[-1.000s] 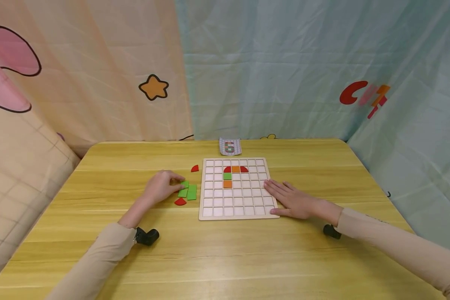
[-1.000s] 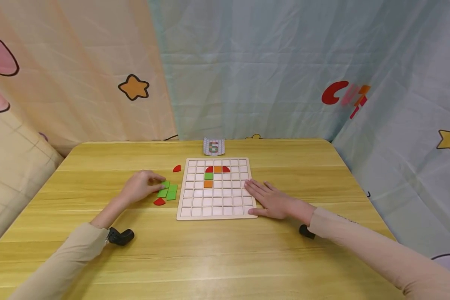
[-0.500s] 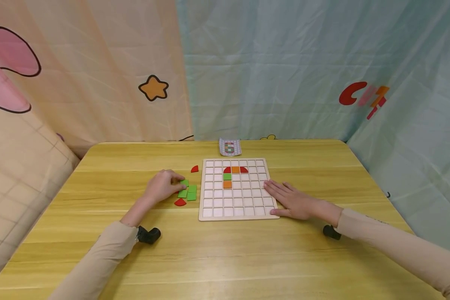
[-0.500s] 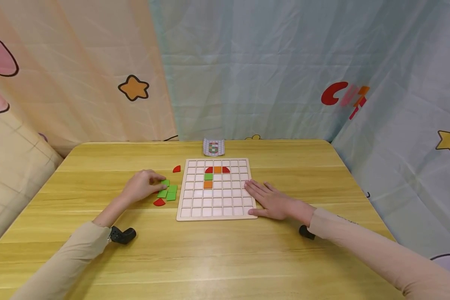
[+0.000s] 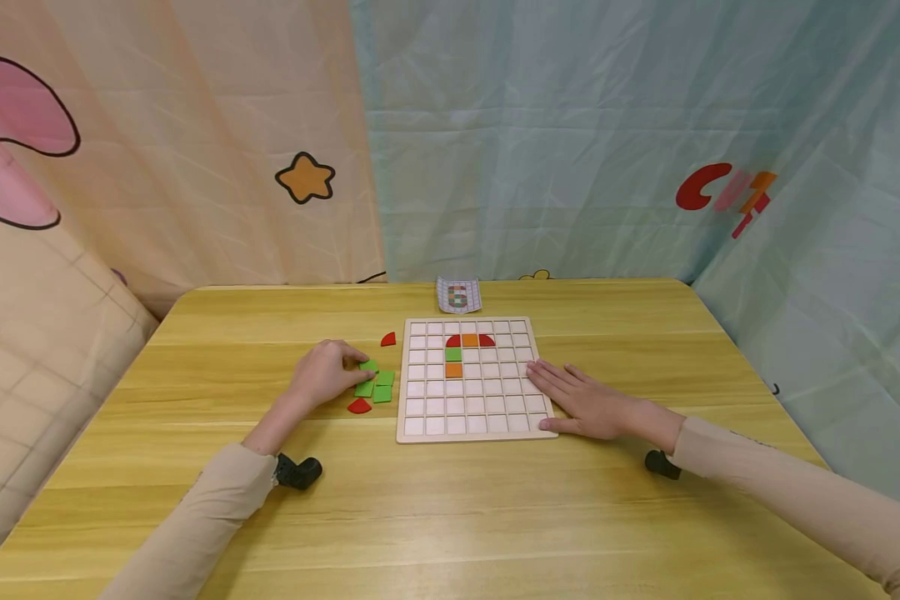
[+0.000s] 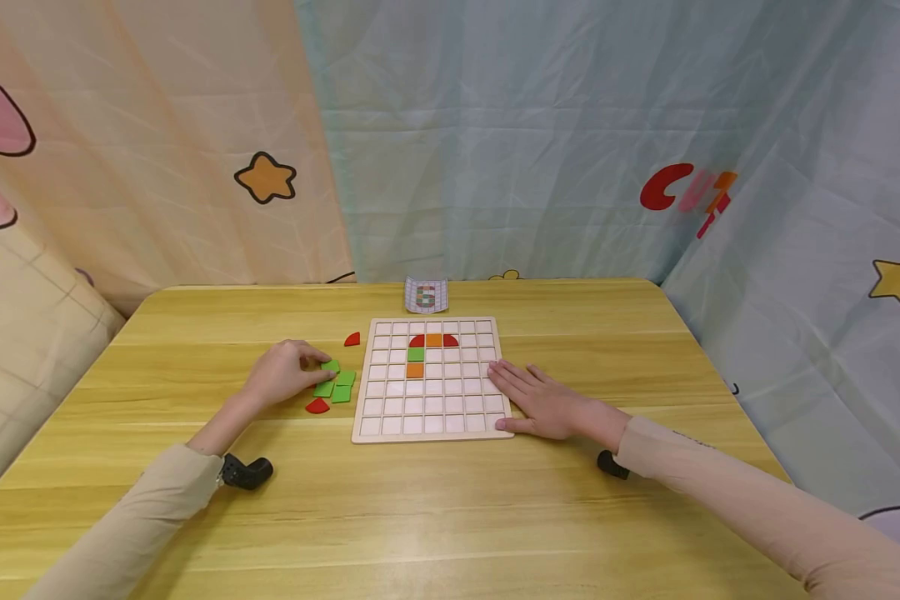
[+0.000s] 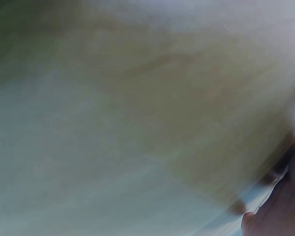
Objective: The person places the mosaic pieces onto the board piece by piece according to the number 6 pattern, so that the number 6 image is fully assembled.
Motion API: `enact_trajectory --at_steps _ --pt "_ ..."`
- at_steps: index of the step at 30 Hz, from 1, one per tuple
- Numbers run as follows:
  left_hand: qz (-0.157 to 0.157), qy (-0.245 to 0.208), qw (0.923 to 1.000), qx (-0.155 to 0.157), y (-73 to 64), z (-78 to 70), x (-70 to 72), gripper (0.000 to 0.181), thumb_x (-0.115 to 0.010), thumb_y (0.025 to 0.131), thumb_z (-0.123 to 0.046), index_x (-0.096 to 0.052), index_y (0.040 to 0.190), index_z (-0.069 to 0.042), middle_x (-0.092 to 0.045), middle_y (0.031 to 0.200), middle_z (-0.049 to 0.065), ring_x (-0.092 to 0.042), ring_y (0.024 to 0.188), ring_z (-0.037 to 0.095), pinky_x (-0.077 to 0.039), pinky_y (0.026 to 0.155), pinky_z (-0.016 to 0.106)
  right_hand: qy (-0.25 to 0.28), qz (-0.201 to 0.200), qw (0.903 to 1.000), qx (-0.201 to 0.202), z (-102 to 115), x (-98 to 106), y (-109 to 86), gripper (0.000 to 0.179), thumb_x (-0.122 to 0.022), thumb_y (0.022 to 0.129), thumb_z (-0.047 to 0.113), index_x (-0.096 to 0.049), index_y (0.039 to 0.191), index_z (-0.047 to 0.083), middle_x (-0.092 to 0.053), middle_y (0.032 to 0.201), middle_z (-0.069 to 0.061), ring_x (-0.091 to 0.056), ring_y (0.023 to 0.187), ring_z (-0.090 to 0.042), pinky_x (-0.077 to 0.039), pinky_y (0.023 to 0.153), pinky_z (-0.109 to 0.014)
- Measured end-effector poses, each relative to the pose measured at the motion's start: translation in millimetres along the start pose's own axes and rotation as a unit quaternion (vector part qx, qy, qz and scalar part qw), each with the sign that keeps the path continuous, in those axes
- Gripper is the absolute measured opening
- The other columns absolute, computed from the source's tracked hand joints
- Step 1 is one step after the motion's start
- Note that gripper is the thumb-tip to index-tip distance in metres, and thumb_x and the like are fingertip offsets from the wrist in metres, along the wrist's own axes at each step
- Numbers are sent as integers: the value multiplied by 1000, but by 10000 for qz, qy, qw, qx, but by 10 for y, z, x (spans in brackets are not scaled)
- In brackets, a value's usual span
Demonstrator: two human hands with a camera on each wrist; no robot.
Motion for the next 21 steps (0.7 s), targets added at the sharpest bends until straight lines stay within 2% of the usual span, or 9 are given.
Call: enact_trajectory --at_steps 5,11,18,21 --pt "-82 10 10000 55 -5 -4 20 32 -76 80 -35 -77 100 -11 -74 99 8 -61 84 20 -42 60 28 59 75 9999 -35 13 12 4 79 -42 98 53 -11 155 8 -9 162 -12 -10 150 -30 -16 114 -59" --pt "-100 -12 9999 38 4 -50 36 33 -75 81 -37 -77 102 -11 -75 96 6 -63 81 18 -43 58 27 10 292 9995 -156 -2 -6 9 80 -40 98 54 -8 155 7 -5 163 -10 -7 150 -30 -13 117 -56" --pt "-69 -61 9999 -131 1 -201 17 34 -74 81 -38 -76 102 -11 -75 97 5 -63 79 16 -46 64 29 -10 260 9996 -107 11 -5 4 80 -39 98 54 -8 155 8 -5 163 -10 -7 150 -29 -14 117 -56" --pt "-70 -97 9997 -206 2 -277 10 33 -75 81 -37 -77 102 -11 -74 98 6 -63 78 16 -46 62 28 22 143 9999 -51 16 6 0 79 -40 98 53 -10 155 7 -7 163 -11 -9 150 -31 -15 115 -58"
Point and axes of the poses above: each hand's wrist, its own y-axis towards the middle knuckle, its own x-axis out of the back of the hand, z = x × y, the point moved 10 cm from there along y, towards the middle knuckle
